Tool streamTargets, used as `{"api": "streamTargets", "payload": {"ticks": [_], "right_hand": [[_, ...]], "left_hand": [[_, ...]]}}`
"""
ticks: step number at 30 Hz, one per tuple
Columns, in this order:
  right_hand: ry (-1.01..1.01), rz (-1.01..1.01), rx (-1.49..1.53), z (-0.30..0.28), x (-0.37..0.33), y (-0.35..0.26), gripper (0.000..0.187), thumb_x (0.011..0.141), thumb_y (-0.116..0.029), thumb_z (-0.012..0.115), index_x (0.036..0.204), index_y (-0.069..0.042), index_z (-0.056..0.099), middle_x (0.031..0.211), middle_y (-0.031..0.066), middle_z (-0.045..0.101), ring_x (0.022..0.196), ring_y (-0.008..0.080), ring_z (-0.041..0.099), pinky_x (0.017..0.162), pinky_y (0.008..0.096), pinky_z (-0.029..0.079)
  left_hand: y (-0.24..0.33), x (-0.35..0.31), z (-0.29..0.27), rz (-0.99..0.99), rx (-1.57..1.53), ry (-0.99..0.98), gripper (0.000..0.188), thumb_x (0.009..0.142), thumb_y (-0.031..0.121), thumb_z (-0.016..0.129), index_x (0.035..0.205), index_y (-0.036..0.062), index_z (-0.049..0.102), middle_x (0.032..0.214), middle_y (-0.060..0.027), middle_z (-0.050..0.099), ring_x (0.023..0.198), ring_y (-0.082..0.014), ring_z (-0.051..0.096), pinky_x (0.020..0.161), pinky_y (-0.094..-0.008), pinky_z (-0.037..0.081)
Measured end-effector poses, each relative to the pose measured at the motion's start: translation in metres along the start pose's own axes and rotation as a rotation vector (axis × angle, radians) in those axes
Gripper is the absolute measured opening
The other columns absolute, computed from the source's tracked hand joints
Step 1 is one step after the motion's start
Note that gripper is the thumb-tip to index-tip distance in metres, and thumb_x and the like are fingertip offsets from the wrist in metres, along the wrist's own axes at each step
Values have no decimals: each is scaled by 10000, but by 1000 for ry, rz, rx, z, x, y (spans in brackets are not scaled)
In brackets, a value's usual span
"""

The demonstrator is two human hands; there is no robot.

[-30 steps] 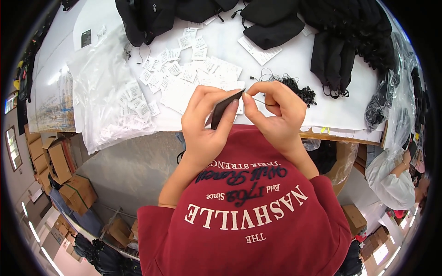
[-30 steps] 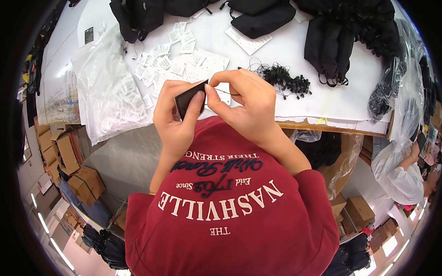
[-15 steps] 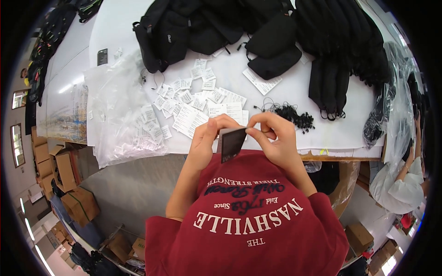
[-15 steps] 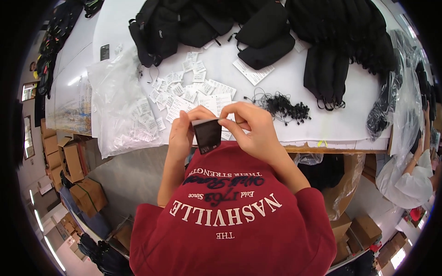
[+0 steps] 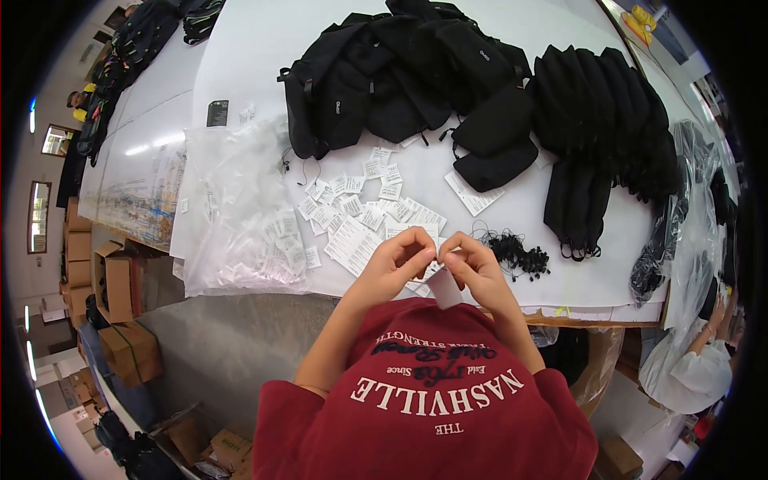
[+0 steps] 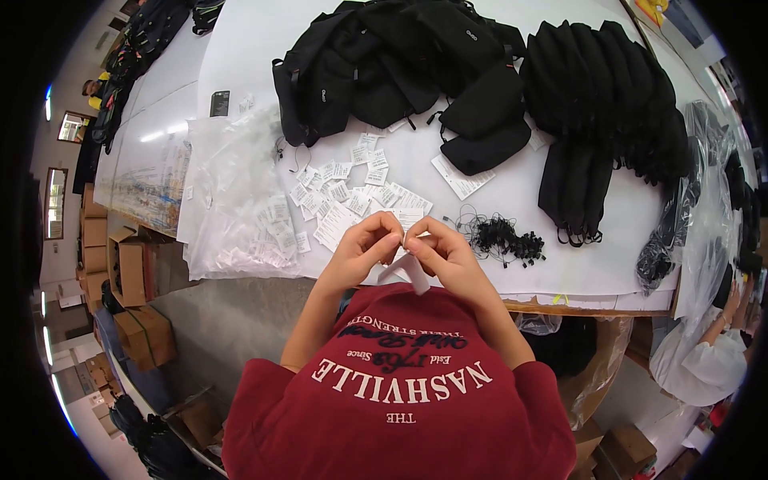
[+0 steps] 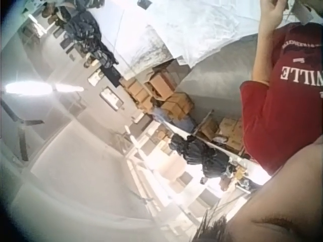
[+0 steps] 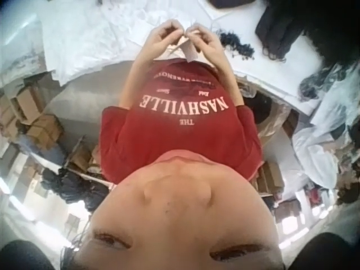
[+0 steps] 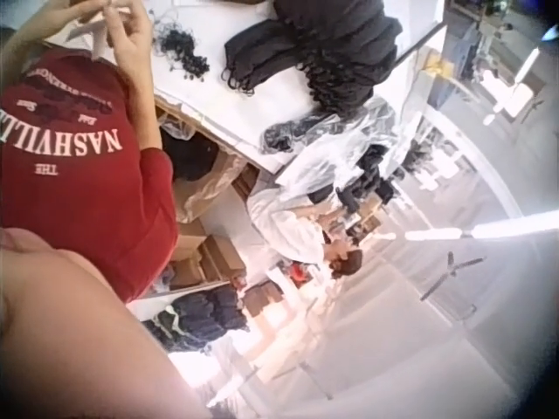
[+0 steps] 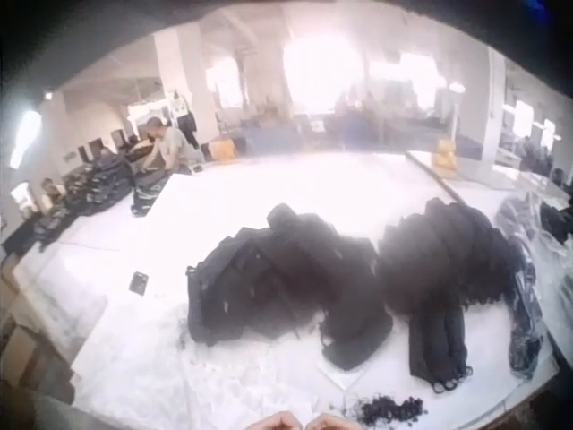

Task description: The recorder is inspecting, tagging, and organizing a series of small black pouches at a workshop workstation.

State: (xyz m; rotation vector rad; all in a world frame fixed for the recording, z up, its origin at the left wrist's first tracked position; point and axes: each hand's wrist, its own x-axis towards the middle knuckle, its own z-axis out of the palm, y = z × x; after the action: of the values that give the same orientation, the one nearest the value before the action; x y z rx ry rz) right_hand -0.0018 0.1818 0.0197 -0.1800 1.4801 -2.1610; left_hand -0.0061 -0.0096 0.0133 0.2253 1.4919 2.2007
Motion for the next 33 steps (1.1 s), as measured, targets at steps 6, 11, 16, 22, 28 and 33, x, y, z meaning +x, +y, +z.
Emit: {"api": "streamTargets", "payload": {"ticks": [6,11,16,22,28,33], "right_hand": [[86,72,-170,-7,7,13,137,922,-156,601,890,-24,579,615,-30,506,520,40,428,491,199,331],[84,64,-248,-4,1,12,133,892,-140,631,858,-12,617,605,-16,532,523,41,462,493,200,349],[62,46,-345,-4,-5,19,138,874,-141,648,850,-5,644,606,-1,570,529,48,501,513,204,376],[80,47,-444,-2,0,24,141,864,-158,661,863,-16,662,577,3,566,505,49,494,500,207,361],[335,-34,-619,-2,12,35,125,856,-172,665,866,-50,687,520,-7,530,459,49,442,445,230,321],[372,-165,-836,3,9,31,116,832,-163,678,885,-60,685,500,26,495,426,80,425,431,250,314]], "left_hand": [[-15,57,-60,185,693,148,189,936,205,558,968,22,588,887,-48,625,765,-126,576,691,-269,461],[-38,94,-192,189,1328,882,422,836,181,645,1176,-20,497,1072,-180,552,1024,-346,524,897,-406,427],[-37,87,-205,123,1515,1013,434,756,134,699,1114,-38,524,1077,-168,508,1062,-352,465,900,-426,402],[-22,65,-159,350,1142,860,243,732,195,752,847,9,646,904,-109,571,867,-244,514,783,-358,417],[-20,23,-55,-130,330,163,235,851,182,682,1019,20,708,805,5,665,690,-43,544,604,-194,431],[-31,4,-27,-233,168,161,236,861,145,662,1048,3,691,857,-22,678,645,-52,542,600,-206,454]]}}
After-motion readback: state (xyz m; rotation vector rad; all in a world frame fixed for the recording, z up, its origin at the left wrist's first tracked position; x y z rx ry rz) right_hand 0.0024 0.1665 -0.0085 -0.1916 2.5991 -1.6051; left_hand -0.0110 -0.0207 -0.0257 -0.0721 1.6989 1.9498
